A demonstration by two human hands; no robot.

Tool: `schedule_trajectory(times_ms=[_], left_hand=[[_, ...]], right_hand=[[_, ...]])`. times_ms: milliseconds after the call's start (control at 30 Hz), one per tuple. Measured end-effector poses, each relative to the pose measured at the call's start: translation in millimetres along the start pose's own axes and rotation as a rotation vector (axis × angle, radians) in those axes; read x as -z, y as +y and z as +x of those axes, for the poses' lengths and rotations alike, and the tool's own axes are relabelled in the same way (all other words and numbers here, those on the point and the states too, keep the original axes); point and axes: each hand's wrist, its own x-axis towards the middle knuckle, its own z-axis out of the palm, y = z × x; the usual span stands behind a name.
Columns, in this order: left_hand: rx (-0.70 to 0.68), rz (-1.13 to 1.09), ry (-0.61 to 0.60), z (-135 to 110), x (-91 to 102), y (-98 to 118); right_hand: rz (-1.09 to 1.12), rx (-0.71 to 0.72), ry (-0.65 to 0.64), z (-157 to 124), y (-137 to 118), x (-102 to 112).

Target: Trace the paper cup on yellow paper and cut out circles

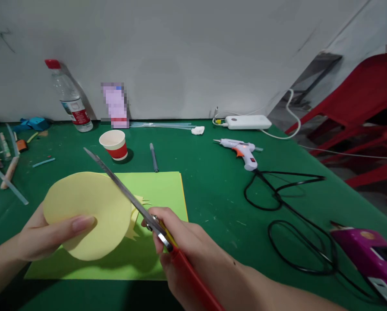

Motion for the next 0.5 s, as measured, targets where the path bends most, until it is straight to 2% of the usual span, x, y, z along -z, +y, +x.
schedule_trajectory(times_ms=[100,233,333,500], left_hand=[[0.011,0.004,-0.01,0,1.3,0],[0.028,0.0,-0.022,0,0.8,1],[0.041,0.009,-0.01,0,0.4,2],[0.055,0.025,-0.016,1,0.7,3]], right_hand=[[0.027,0.027,-0.035,0,-2,3],[-0.012,-0.028,-0.046,-3,-7,5],[-0.011,-0.016,-0.052,-5,-5,5],[-0.035,0.023,0.03,-4,8,1]])
